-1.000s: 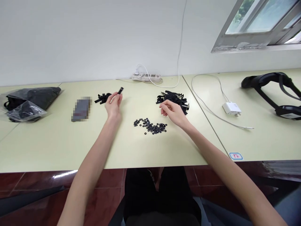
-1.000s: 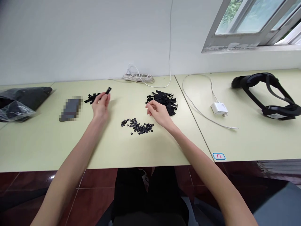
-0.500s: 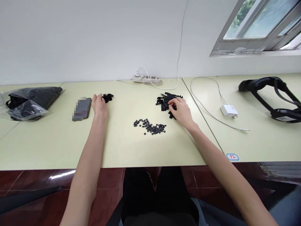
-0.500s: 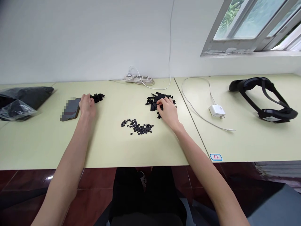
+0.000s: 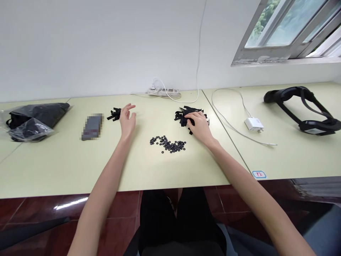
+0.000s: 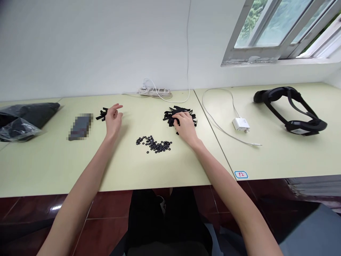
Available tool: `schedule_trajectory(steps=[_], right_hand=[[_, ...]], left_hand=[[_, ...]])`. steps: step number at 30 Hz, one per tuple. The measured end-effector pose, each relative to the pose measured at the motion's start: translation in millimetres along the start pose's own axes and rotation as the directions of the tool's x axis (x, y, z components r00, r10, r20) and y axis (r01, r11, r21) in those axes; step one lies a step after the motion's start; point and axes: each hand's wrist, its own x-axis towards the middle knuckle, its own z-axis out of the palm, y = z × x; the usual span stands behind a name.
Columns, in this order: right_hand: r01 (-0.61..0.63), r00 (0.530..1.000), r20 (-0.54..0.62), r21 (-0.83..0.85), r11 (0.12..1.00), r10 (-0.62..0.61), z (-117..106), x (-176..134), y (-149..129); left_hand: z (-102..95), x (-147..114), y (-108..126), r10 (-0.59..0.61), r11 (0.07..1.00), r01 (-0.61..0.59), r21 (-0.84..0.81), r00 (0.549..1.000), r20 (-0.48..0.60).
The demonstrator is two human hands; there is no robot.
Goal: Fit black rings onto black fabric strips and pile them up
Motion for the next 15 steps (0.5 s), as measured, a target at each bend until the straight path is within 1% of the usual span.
schedule_trajectory(steps=[2,4,6,7,8,9,10,13,15], right_hand=[[-0.016,0.998,-0.058,0.083,0.996,0.021,-2,2,-2],[-0.033,0.992,-0.109,0.21,0.977,0.057,-4,4,-6],[-0.052,0.986,-0.133,0.337,0.94,0.102,-5,4,-13],[-0.059,0.984,-0.134,0.383,0.922,0.119,-6,3,-18],[-0.063,0.983,-0.133,0.413,0.909,0.129,-7,2,-24],[-0.059,0.983,-0.134,0.429,0.901,0.128,-8,1,-31],[-0.046,0.985,-0.132,0.436,0.899,0.114,-8,0,-38],[0.002,0.997,-0.076,0.428,0.904,0.034,-5,-6,-57],[0.017,1.0,-0.029,0.416,0.909,-0.006,-3,-9,-66]], left_hand=[[7.2,-8,8,0.093,0.988,-0.099,0.115,0.994,0.054],[15.1,-17,17,0.143,0.967,-0.166,0.192,0.981,0.129],[24.3,-26,29,0.16,0.96,-0.197,0.199,0.969,0.188],[29.3,-32,37,0.162,0.964,-0.202,0.171,0.961,0.223],[34.2,-38,45,0.148,0.975,-0.186,0.118,0.95,0.276],[38.9,-44,53,0.113,0.99,-0.137,0.045,0.931,0.346],[43.2,-50,61,0.076,0.997,-0.075,-0.021,0.898,0.434],[51.9,-67,81,0.049,0.993,0.017,-0.113,0.83,0.556],[54.7,-74,86,0.034,0.989,0.063,-0.131,0.777,0.629]])
